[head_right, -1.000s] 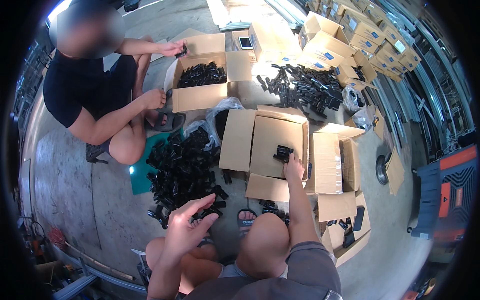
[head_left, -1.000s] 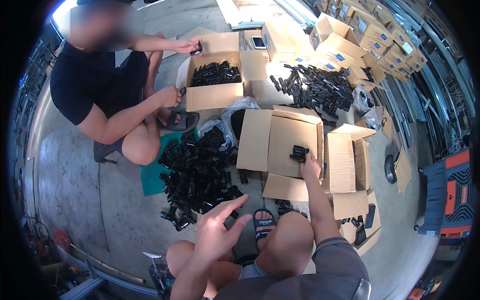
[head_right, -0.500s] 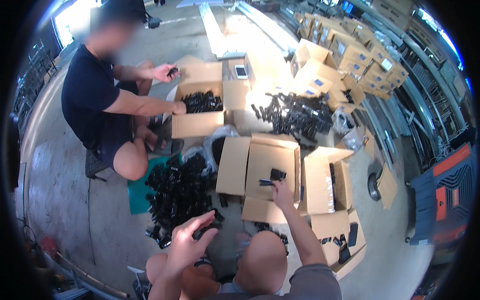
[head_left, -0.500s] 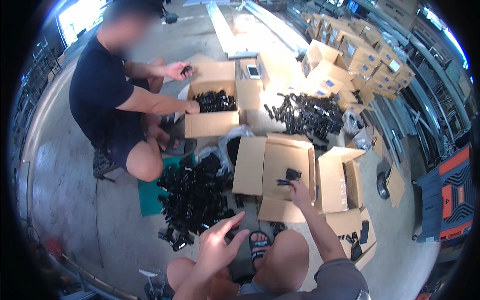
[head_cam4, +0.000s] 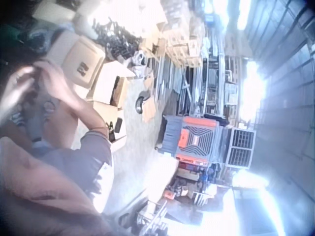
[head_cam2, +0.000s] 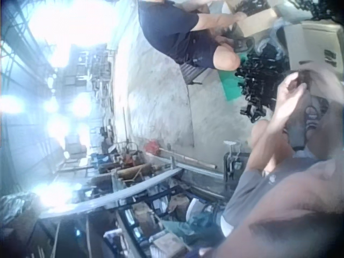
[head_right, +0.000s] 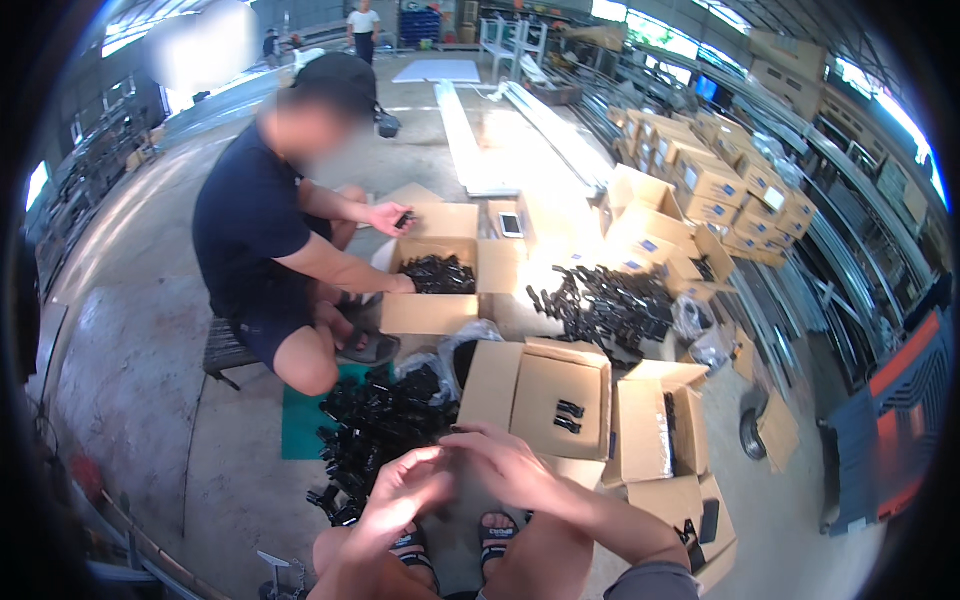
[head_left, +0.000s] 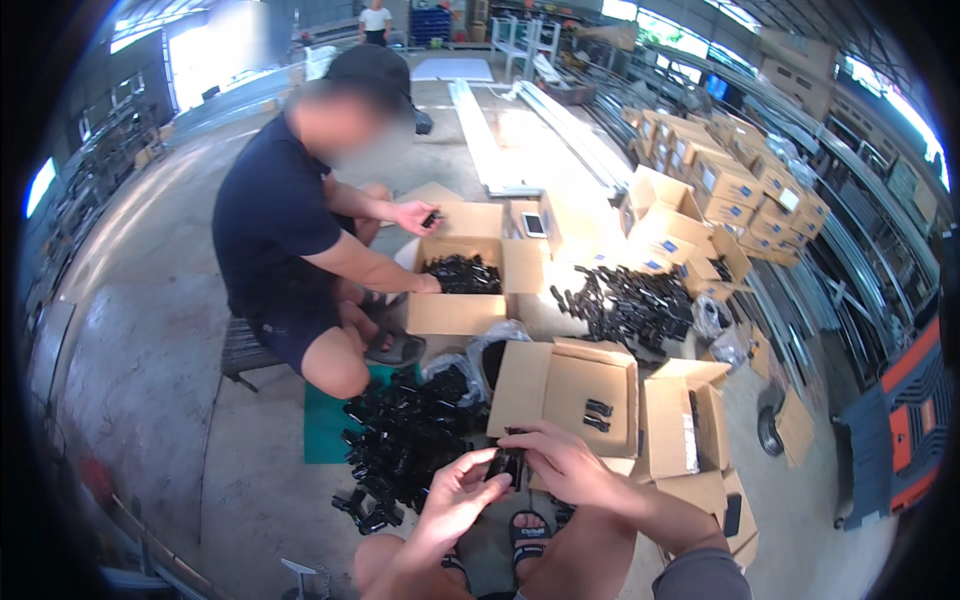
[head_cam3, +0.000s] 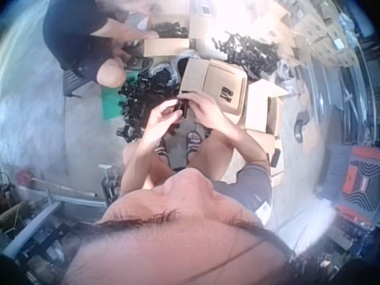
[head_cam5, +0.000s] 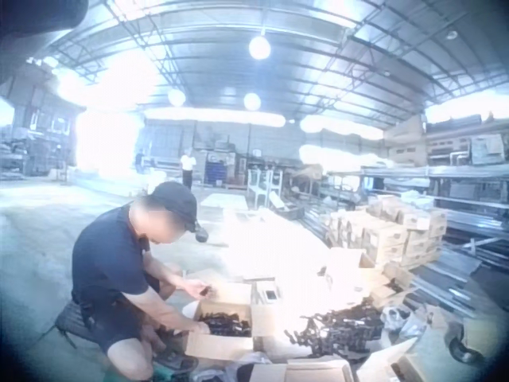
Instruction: The person sorts black plastic components by hand from a large pile on the floor into various cardboard boxes.
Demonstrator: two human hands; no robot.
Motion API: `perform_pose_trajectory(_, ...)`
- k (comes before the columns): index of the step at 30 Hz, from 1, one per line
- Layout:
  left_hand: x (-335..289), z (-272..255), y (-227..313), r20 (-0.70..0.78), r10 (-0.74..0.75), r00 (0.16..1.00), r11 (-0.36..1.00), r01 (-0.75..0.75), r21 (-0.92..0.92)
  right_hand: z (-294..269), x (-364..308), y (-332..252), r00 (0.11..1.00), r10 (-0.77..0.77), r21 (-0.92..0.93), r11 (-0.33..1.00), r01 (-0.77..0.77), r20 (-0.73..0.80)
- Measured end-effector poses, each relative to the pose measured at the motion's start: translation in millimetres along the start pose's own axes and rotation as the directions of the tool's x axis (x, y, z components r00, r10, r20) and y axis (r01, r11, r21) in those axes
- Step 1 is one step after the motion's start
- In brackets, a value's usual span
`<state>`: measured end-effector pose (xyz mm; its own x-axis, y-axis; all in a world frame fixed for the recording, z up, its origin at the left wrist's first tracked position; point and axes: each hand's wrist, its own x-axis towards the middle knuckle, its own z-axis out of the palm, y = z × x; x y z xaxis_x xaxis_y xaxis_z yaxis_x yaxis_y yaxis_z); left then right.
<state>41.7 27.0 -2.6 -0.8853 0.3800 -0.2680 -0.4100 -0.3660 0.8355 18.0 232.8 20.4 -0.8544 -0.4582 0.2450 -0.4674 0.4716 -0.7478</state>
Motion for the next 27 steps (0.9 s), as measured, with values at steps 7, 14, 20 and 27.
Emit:
perform_pose_trajectory(7, -10.4, -7.9, -0.6, 0.006, 0.098, 0.995, 0.994, -0.097, -0.057, 28.0, 1.9, -52.0, 0.941, 0.338, 0.391, 0.869, -0.305, -0.018)
perform_pose_trajectory(14, -6.4, -8.9, -15.8, -0.081, 0.207, 0.975, 0.965, -0.190, 0.178, 54.0, 5.8, -32.0, 0.865, 0.459, 0.742, 0.648, -0.172, -0.200)
perform_pose_trajectory(20, 1.2, -17.2, -32.3, -0.089, 0.267, 0.960, 0.911, -0.222, 0.349, 65.5, 8.0, -17.3, 0.837, 0.488, 0.714, 0.676, -0.183, -0.247)
perform_pose_trajectory(27, 1.2, -14.0, -25.3, 0.019, 0.280, 0.960, 0.913, -0.272, 0.303, 58.7, 2.8, -10.1, 0.824, 0.514, 0.715, 0.667, -0.209, -0.238)
